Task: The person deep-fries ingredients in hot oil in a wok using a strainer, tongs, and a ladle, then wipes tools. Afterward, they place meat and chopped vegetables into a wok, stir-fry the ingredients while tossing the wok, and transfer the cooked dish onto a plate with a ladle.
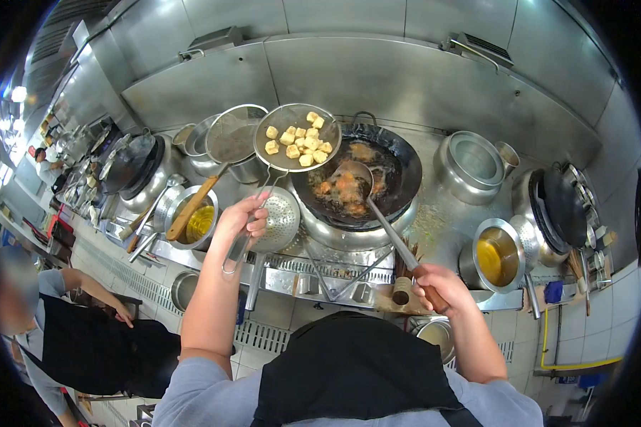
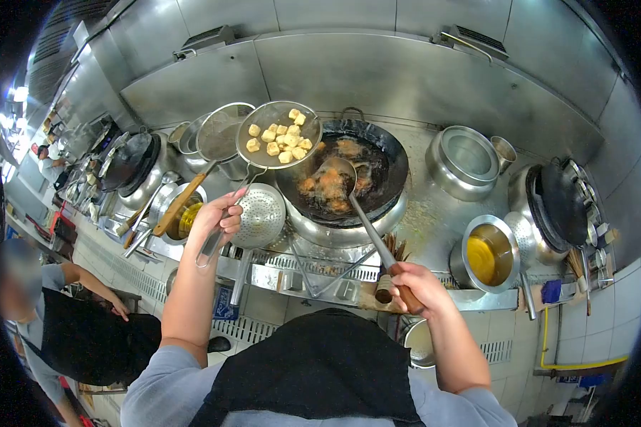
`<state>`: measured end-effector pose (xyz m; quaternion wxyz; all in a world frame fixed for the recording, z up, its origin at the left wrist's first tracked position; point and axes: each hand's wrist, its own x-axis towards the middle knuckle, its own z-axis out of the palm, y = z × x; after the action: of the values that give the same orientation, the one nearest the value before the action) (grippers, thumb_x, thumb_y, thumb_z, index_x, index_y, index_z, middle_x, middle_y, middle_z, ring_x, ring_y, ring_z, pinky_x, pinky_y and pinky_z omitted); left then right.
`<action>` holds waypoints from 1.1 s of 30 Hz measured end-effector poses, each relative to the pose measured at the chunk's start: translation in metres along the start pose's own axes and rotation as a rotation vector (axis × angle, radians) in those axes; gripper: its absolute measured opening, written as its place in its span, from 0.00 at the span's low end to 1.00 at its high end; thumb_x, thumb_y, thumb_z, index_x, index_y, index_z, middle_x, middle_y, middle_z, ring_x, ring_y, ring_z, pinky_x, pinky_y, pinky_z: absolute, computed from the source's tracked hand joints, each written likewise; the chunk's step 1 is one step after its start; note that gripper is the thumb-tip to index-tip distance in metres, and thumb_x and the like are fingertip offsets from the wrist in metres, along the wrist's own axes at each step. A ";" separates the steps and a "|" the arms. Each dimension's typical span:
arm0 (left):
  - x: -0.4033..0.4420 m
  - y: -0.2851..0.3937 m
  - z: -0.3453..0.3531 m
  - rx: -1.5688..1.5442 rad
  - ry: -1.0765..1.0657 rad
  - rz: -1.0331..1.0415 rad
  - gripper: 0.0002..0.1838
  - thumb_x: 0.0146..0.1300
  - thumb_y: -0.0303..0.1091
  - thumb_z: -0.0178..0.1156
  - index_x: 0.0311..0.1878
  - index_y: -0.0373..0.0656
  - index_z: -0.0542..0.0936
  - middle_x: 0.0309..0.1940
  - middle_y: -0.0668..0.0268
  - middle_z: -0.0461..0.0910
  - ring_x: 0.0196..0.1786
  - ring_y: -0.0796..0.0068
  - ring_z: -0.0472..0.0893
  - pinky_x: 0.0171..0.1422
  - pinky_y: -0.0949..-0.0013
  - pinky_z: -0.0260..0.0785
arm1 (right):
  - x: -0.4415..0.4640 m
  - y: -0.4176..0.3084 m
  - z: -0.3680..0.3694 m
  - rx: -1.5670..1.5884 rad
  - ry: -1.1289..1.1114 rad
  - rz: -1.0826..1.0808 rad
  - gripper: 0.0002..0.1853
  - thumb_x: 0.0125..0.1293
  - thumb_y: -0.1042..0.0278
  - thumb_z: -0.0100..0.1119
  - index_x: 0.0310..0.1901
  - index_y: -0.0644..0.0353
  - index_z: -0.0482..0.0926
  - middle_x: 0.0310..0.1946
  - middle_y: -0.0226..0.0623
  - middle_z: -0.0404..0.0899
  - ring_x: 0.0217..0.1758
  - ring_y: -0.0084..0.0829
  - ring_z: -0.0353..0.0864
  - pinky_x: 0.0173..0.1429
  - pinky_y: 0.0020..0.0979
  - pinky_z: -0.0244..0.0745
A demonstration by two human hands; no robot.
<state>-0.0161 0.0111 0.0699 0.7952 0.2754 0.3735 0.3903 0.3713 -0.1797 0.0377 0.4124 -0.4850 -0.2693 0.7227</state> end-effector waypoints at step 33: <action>-0.003 -0.013 -0.013 0.010 0.045 -0.010 0.11 0.69 0.30 0.46 0.53 0.46 0.67 0.22 0.71 0.66 0.15 0.82 0.61 0.20 0.77 0.51 | 0.008 -0.005 -0.007 0.448 -0.102 0.078 0.21 0.62 0.68 0.47 0.56 0.68 0.66 0.22 0.35 0.70 0.11 0.23 0.64 0.10 0.22 0.55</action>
<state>-0.0230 0.0036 0.0542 0.7871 0.2687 0.3948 0.3904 0.3779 -0.1708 0.0351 0.4675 -0.3543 -0.1034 0.8033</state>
